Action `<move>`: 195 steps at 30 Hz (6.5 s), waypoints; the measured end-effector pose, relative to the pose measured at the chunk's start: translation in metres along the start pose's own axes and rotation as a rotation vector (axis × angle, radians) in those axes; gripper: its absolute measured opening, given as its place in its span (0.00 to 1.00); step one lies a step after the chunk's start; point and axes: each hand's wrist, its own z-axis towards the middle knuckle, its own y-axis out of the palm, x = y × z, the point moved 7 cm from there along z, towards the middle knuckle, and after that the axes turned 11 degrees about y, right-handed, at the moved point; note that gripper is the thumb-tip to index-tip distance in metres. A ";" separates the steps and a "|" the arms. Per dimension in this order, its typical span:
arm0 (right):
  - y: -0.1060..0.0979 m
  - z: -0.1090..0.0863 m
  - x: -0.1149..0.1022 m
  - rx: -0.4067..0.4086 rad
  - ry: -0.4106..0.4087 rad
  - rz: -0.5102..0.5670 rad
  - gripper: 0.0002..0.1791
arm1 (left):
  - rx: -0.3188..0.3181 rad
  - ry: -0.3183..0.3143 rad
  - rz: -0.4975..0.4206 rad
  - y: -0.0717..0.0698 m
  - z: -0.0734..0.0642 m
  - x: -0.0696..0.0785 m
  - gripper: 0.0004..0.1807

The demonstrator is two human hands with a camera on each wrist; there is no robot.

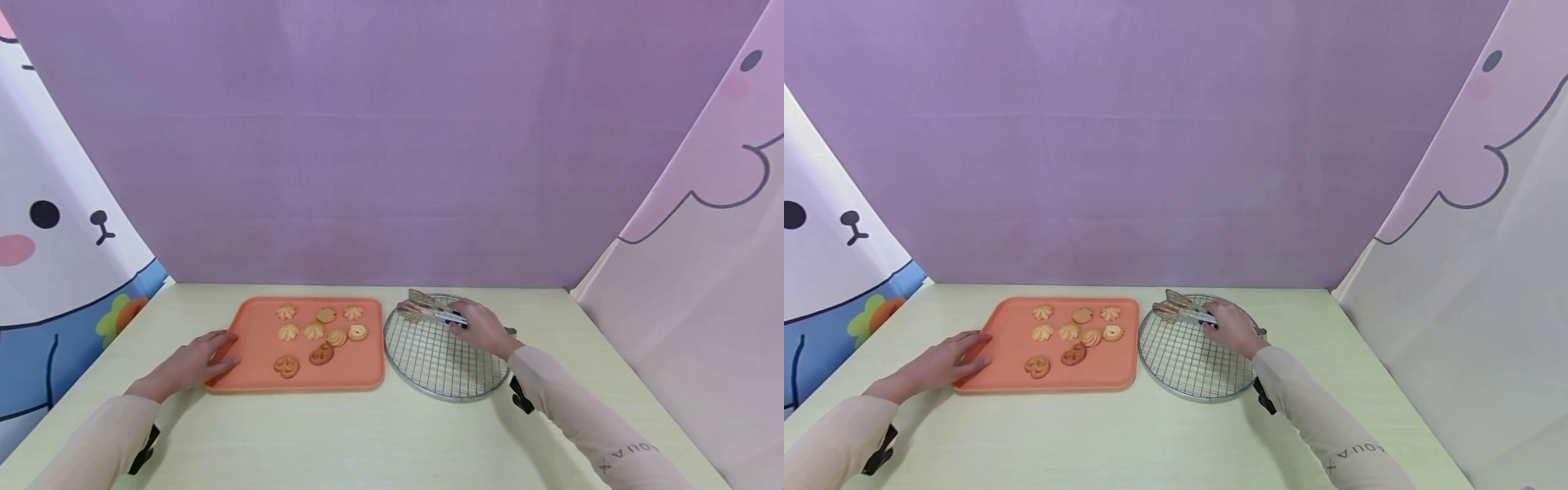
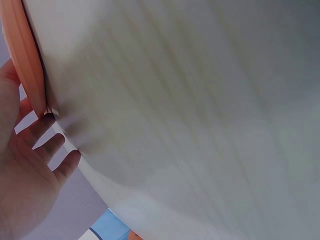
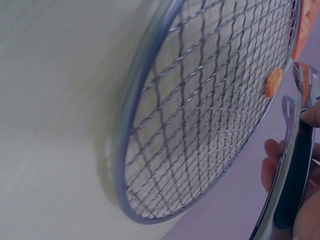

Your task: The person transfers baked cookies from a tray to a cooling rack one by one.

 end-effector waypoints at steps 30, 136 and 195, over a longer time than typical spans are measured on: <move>0.026 -0.002 -0.070 -0.125 -0.181 0.037 0.23 | -0.007 0.012 -0.001 -0.002 0.001 0.002 0.39; -0.003 -0.006 -0.009 -0.027 -0.011 -0.008 0.21 | -0.012 0.001 0.014 0.003 0.002 -0.003 0.40; -0.005 -0.011 0.052 0.010 0.125 -0.010 0.23 | 0.022 0.034 0.008 0.003 0.002 -0.003 0.39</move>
